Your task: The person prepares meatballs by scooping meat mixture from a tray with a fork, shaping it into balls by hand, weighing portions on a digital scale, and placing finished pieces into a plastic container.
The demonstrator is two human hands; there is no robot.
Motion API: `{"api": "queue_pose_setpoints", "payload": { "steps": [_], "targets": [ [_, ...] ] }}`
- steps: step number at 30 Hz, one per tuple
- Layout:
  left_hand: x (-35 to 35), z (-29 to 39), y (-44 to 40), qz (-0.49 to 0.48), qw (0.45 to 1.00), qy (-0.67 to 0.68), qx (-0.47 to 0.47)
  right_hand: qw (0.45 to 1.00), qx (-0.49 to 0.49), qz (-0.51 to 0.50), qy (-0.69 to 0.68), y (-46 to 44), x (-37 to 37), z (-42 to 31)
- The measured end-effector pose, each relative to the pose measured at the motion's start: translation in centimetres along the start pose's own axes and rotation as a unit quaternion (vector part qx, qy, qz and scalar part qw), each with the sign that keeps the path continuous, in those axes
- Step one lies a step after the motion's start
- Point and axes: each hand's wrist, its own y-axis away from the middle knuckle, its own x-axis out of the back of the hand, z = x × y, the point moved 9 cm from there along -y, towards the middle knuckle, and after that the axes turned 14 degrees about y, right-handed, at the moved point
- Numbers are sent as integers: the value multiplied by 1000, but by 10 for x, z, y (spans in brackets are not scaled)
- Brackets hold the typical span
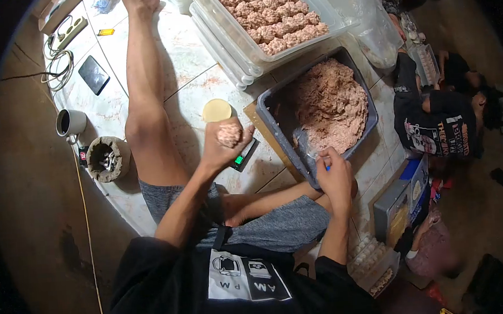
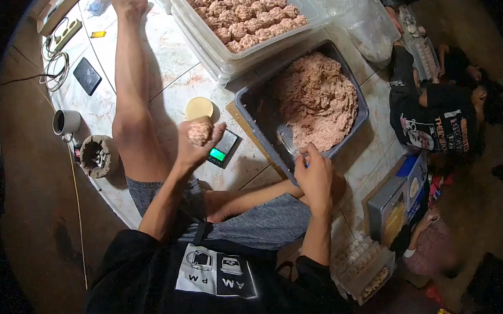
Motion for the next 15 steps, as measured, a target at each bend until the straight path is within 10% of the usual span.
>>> {"api": "queue_pose_setpoints", "payload": {
  "steps": [8, 10, 15],
  "targets": [
    [33, -8, -3, 113, 985, 122, 50, 998, 0, -11, 63, -8, -11, 18],
    [17, 7, -2, 64, 995, -3, -83, 994, 1, -30, 109, -10, -22, 24],
    [-20, -49, 6, -37, 997, -31, 57, 995, 15, -27, 96, -45, -83, 31]
  ]
}}
